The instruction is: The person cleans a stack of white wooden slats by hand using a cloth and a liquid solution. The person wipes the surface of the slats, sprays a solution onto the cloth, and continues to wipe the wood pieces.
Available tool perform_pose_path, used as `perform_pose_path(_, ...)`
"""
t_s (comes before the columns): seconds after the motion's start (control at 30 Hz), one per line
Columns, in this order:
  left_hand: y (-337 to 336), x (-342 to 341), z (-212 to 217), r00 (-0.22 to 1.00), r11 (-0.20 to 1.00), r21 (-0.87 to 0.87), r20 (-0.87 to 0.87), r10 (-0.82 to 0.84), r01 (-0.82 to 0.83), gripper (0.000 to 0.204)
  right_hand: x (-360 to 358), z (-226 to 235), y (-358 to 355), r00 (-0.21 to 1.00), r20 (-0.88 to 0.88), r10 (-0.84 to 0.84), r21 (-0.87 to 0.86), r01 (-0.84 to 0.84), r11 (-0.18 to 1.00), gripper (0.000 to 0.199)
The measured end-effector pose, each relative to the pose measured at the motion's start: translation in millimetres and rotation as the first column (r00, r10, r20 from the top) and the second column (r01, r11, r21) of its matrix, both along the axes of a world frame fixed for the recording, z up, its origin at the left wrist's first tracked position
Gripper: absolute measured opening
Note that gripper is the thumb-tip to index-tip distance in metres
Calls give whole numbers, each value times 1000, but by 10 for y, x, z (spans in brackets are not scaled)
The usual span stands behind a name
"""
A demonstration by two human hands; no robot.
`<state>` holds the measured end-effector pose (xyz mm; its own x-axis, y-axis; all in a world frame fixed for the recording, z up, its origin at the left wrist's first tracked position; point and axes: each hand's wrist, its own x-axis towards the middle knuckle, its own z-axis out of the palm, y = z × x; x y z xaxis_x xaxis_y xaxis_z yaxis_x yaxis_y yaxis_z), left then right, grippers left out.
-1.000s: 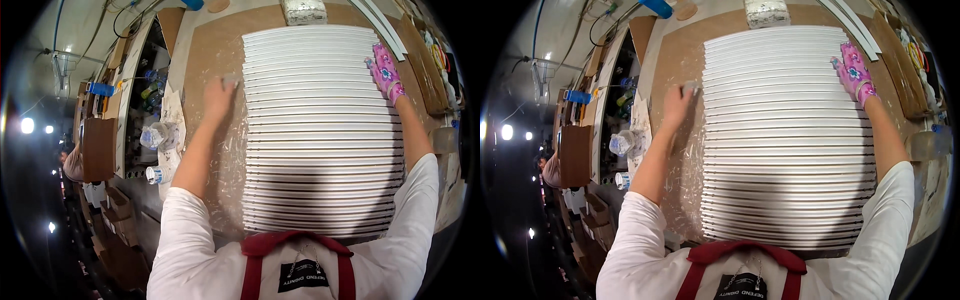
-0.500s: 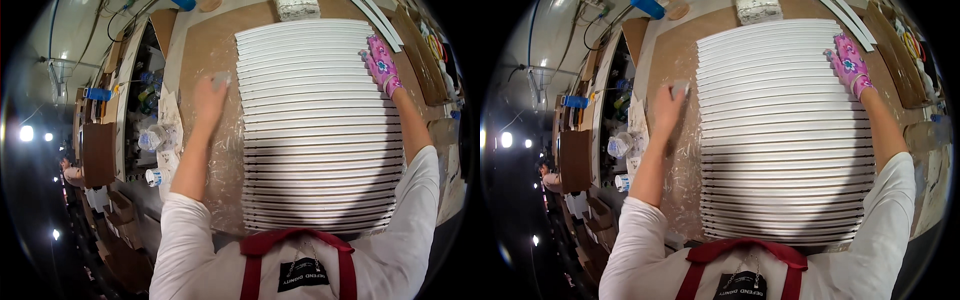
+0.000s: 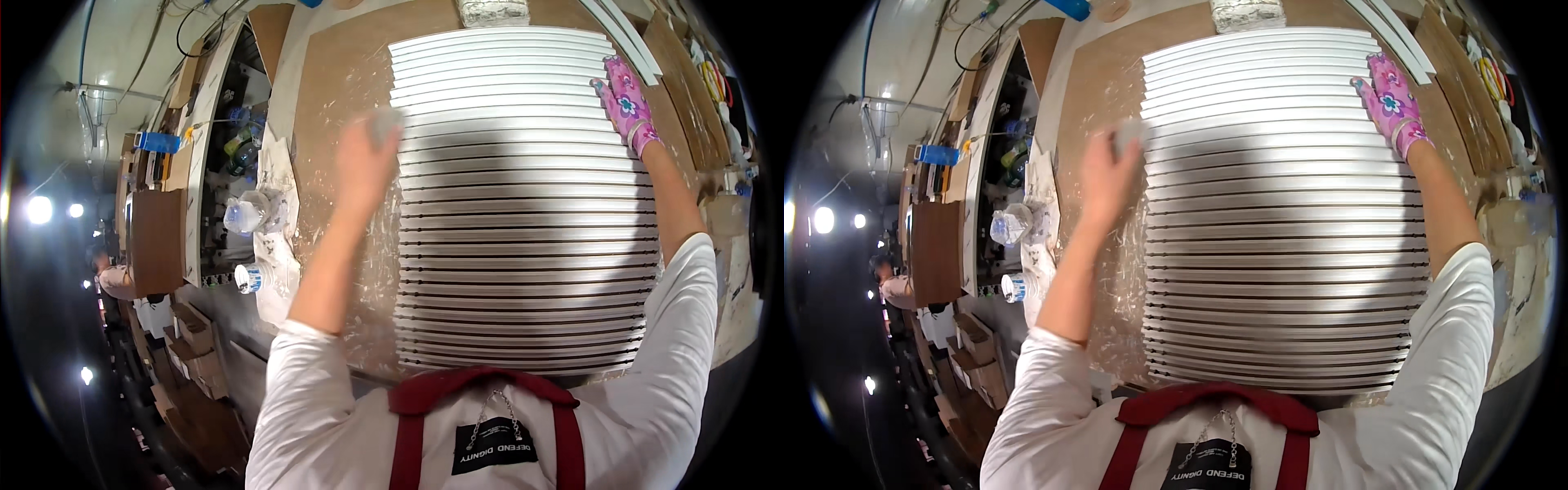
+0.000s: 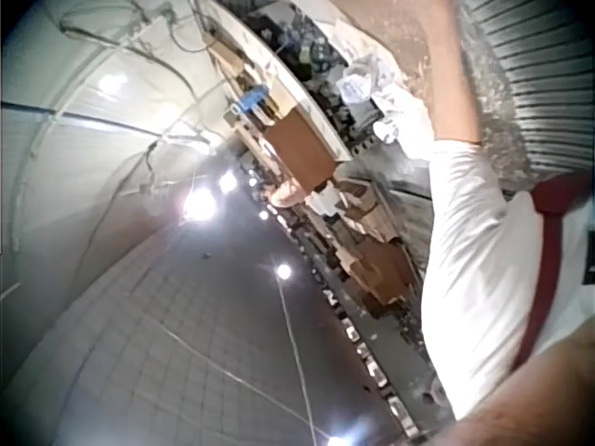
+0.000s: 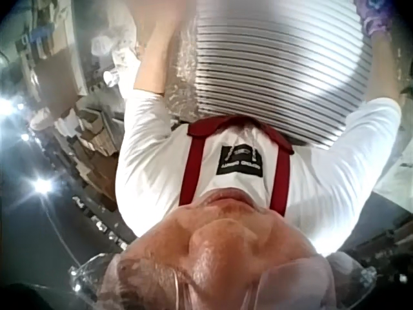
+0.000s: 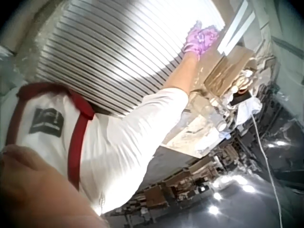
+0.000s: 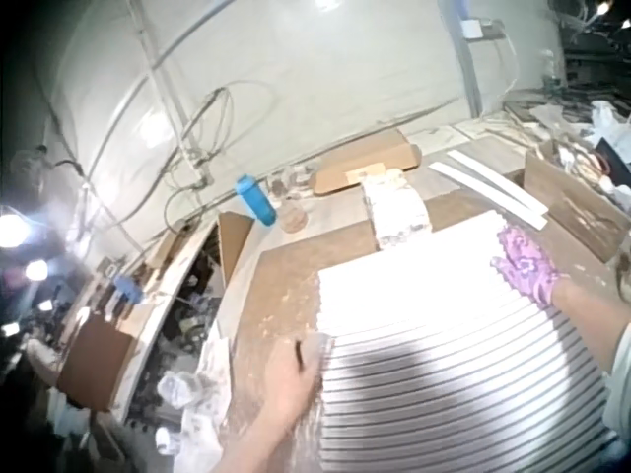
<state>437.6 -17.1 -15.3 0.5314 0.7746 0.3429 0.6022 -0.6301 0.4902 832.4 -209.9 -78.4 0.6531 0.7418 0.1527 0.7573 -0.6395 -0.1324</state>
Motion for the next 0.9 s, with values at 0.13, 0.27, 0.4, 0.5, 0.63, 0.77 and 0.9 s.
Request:
perform_pose_path(0.13, -332, 568, -334, 929, 926, 102, -113, -351, 363, 31, 33, -35, 26, 997, 61, 51, 14, -52, 999, 63)
perform_pose_path(0.27, 88, -209, -478, 980, 985, 146, -192, -60, 88, 36, 103, -130, 30, 990, 115, 87, 66, -95, 993, 63)
perform_pose_path(0.4, 325, -420, -288, 931, 745, -665, 308, 196, 63, 34, -64, 70, 58, 981, 195, 17, -78, -2, 997, 64)
perform_pose_path(0.5, 6, -29, 77, 696, 376, -775, 626, 352, 508, 38, -396, 446, -2, 904, 417, 94, -19, -95, 995, 52)
perform_pose_path(0.63, -497, 296, 348, 533, 194, -608, 780, 328, 770, 47, -1215, 676, 380, 483, -433, 761, 665, -399, 632, 34)
perform_pose_path(0.77, -541, 291, 205, 600, -50, -608, 762, 243, 792, 51, -1959, 821, 299, -677, -579, 455, 510, 134, 850, 36)
perform_pose_path(0.9, -629, 143, 210, 686, 19, -702, 701, 193, 712, 49, -2146, 755, 261, -799, -414, 436, 571, 145, 808, 41)
